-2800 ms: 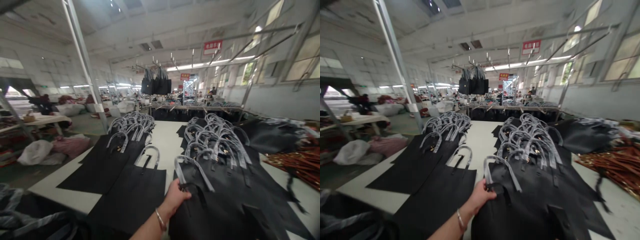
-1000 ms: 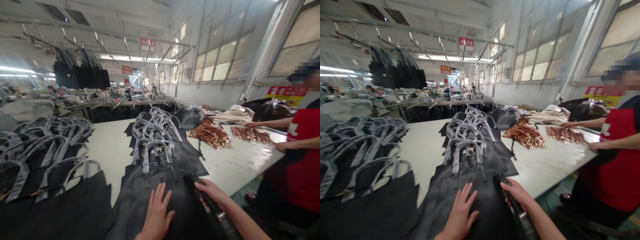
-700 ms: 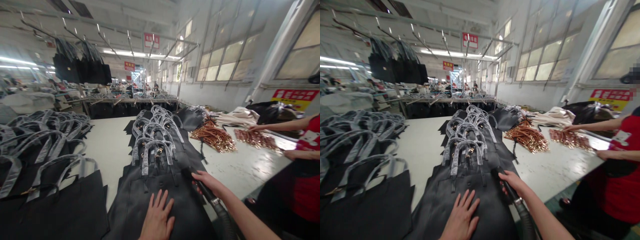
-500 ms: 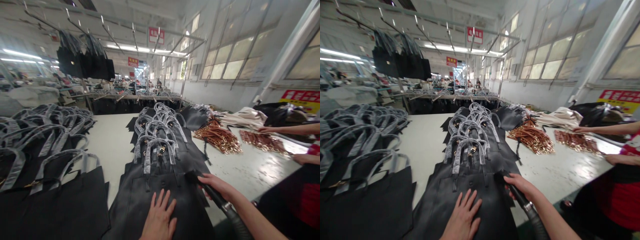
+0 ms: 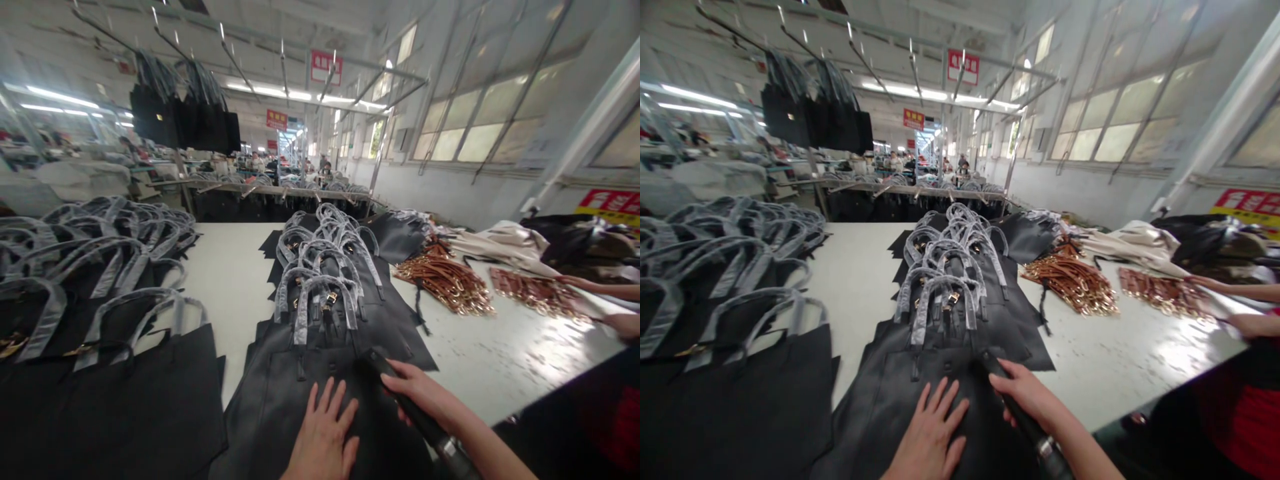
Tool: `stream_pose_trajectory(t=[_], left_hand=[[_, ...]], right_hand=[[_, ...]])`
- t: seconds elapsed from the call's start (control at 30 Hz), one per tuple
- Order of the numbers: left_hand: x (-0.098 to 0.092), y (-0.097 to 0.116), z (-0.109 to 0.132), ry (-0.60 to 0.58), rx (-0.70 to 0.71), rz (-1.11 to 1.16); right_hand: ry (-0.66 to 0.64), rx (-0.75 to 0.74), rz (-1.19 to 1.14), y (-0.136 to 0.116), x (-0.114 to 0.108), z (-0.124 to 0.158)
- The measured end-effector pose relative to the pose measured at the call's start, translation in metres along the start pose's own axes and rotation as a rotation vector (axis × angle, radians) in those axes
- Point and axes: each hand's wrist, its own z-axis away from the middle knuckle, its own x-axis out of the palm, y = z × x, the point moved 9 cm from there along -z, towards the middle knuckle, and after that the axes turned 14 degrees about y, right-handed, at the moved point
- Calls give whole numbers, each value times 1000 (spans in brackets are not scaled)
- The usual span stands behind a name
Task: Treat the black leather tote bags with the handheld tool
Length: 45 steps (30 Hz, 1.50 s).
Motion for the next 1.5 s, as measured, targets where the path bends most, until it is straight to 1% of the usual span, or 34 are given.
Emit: stream_pose_trajectory(t=[0.13, 0.2, 0.23, 0.33, 0.4, 0.5, 0.6, 0.67, 0.7, 0.77, 0.87, 0.97, 1.07, 1.2, 1.27, 1.37, 1.43, 1.5], left_hand=[[-8, 2, 2, 57, 0, 3], [-10, 2, 3, 69, -8, 32], [-11, 3, 4, 73, -13, 51], [-13, 3, 6, 91, -31, 101], [-15, 3, 6, 104, -39, 125], [-17, 3, 6, 120, -42, 151], [-20, 3, 6, 127, -44, 172], [-21, 2, 7, 134, -45, 189], [-21, 2, 7, 140, -44, 197], [-21, 2, 7, 157, -43, 215], [-20, 2, 6, 171, -46, 225], [-16, 3, 5, 134, -28, 213], [-15, 3, 5, 106, -10, 193], [-12, 0, 4, 113, 15, 137], [-7, 0, 2, 102, 44, 103], [0, -2, 0, 106, 74, 74], [3, -3, -1, 131, 78, 82], [6, -5, -1, 153, 64, 102]], right_hand=[[34, -57, 7, -21, 17, -13], [22, -76, 19, -30, 24, -9], [-5, -74, 30, -32, 28, -4], [-126, -35, 78, -30, 45, 11], [-182, -9, 103, -26, 58, 14], [-181, -16, 110, -26, 71, 5], [-116, -76, 103, -38, 74, -2], [-105, -102, 103, -45, 76, 2], [-126, -103, 106, -48, 80, 6], [-209, -86, 122, -50, 94, 14], [-307, -69, 152, -53, 125, 15], [-302, -77, 165, -60, 147, 2], [-316, -78, 189, -65, 153, -6], [-398, -47, 232, -67, 151, -1], [-428, -40, 256, -70, 159, 0], [-444, -58, 297, -80, 188, -4], [-450, -65, 325, -86, 209, -8], [-454, -69, 351, -91, 219, -9]])
